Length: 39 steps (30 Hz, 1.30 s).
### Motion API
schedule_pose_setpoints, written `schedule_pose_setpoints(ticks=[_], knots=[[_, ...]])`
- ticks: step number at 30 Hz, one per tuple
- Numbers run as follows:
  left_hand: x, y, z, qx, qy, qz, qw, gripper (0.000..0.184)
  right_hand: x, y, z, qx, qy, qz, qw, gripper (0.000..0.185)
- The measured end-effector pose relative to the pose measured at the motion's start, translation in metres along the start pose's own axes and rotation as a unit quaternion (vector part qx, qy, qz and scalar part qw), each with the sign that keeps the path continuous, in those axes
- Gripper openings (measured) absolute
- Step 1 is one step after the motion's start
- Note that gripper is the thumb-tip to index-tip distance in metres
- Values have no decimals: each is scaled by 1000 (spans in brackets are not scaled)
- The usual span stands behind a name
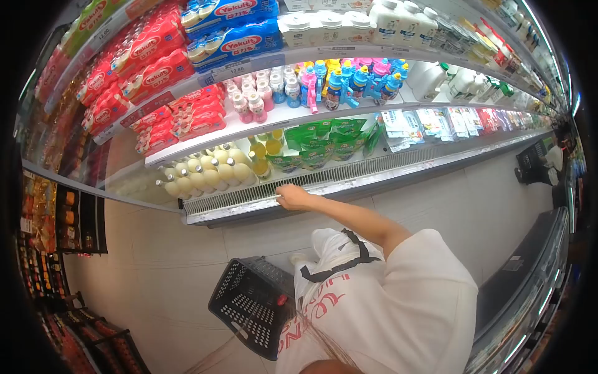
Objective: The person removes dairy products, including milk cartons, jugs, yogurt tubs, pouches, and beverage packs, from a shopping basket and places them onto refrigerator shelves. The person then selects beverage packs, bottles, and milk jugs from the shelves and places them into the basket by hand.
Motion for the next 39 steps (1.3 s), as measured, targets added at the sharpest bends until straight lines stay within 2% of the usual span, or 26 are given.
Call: schedule_pose_setpoints(ticks=[1,4,7,11,14,17,18,19,21,23,24,28,29,30,31,32,36,39], knots=[[-1,2,10,-19,7,-63,998,38,-13,-25,-1,-44,13,-2,999,25],[-10,9,42,-65,24,-189,980,37,-44,-93,1,-85,119,-70,987,28],[-24,19,71,-103,24,-239,965,36,-69,-135,-14,-112,155,-93,977,30],[-59,50,107,-136,12,-249,959,35,-95,-159,-88,-182,49,-74,979,36],[-93,80,129,-166,11,-226,960,35,-86,-170,-159,-204,-5,-43,978,52],[-126,108,145,-185,9,-176,967,34,-84,-167,-211,-248,-13,-17,969,63],[-128,115,149,-192,6,-162,968,34,-73,-171,-213,-235,20,-13,972,65],[-124,125,151,-188,1,-164,968,34,-61,-178,-216,-222,52,-10,974,67],[-120,143,155,-184,-4,-172,968,35,-50,-181,-225,-241,55,16,969,64],[-109,163,165,-222,19,-168,960,29,-41,-186,-233,-259,67,43,963,60],[-101,179,160,-239,24,-159,958,25,-45,-186,-241,-205,79,36,975,63],[-53,230,130,-317,40,-126,939,19,-54,-179,-258,-170,105,76,977,64],[-40,240,126,-335,44,-118,934,21,-55,-178,-258,-170,85,85,978,63],[-28,248,121,-317,46,-115,940,12,-57,-179,-257,-172,65,96,978,62],[-18,255,121,-289,128,-184,930,13,-55,-179,-252,-172,47,106,978,61],[-6,265,119,-278,121,-173,937,13,-54,-179,-247,-173,41,100,979,52],[-2,274,130,-249,60,-137,957,17,-35,-185,-189,-282,-37,-1,959,41],[-4,270,144,-230,52,-129,963,20,-6,-198,-128,-265,-75,-77,958,39]])
Point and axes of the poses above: each hand's wrist, its own z-axis away from the middle knuckle, its own y-axis out of the palm, x = y × z, the point moved 3 cm from there along -z, towards the middle knuckle
